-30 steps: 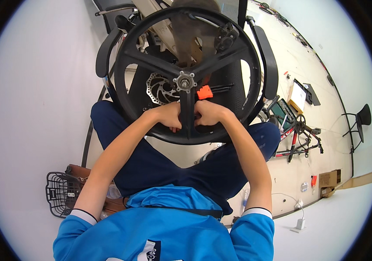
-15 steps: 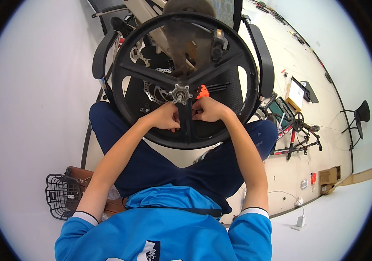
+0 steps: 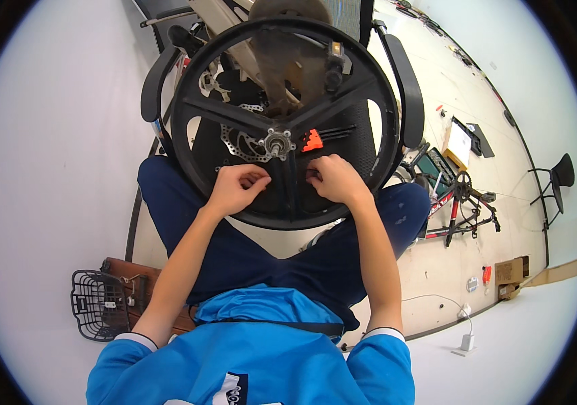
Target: The person assembles a bicycle wheel hub by hand, inserting small metal components such as bearings and spacers into the hub. They use an Allen key to tighten bolts and secure the parts in place.
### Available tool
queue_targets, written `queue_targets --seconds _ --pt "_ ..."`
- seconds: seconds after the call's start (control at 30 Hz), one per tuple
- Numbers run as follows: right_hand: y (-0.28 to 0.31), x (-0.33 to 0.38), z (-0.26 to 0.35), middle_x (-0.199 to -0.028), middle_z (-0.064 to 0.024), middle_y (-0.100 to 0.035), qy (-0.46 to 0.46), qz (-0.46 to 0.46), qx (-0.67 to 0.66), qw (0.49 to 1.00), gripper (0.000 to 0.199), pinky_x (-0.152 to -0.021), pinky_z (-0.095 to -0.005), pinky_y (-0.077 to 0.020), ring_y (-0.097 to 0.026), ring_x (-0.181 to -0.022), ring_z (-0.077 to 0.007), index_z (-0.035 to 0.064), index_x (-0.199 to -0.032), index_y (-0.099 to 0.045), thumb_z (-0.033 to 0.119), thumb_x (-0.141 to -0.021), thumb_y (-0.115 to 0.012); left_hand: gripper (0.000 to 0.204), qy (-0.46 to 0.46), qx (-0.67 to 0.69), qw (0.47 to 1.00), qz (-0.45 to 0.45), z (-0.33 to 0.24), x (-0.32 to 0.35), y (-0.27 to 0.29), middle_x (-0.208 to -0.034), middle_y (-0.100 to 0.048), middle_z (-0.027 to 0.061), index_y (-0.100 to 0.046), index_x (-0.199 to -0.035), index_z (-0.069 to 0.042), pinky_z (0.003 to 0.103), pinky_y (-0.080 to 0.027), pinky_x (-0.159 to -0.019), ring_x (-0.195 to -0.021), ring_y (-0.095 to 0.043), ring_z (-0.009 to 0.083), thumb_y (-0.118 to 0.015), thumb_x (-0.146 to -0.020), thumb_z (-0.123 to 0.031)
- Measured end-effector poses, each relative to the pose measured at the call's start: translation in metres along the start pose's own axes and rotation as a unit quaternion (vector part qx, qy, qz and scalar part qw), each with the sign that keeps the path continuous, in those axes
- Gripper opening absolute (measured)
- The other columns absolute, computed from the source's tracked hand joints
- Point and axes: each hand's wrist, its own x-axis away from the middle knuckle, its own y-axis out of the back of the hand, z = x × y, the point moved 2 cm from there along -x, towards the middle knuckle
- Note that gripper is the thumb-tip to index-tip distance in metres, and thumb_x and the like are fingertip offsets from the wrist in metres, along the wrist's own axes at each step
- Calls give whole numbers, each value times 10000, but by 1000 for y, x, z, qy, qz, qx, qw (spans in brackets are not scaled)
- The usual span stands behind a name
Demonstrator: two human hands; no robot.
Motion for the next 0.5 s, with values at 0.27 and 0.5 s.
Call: queue_targets --seconds 0.27,0.5 --pt "-8 10 -2 -883 -188 -718 2 -157 40 987 137 -767 -437 -567 -697 -839 -375 9 -928 -730 109 -835 -723 87 -100 135 964 -204 -36 16 -5 -911 -763 97 -739 -980 34 244 -592 -751 -794 -747 144 -715 -898 21" --pt "-15 55 -7 -708 -102 -650 -50 -444 -216 868 162 -640 -302 -492 -648 -687 -169 -41 -864 -693 73 -969 -648 115 -123 142 967 -174 -43 17 -5 -960 -745 123 -726 -1034 53 274 -610 -781 -842 -739 165 -693 -925 47"
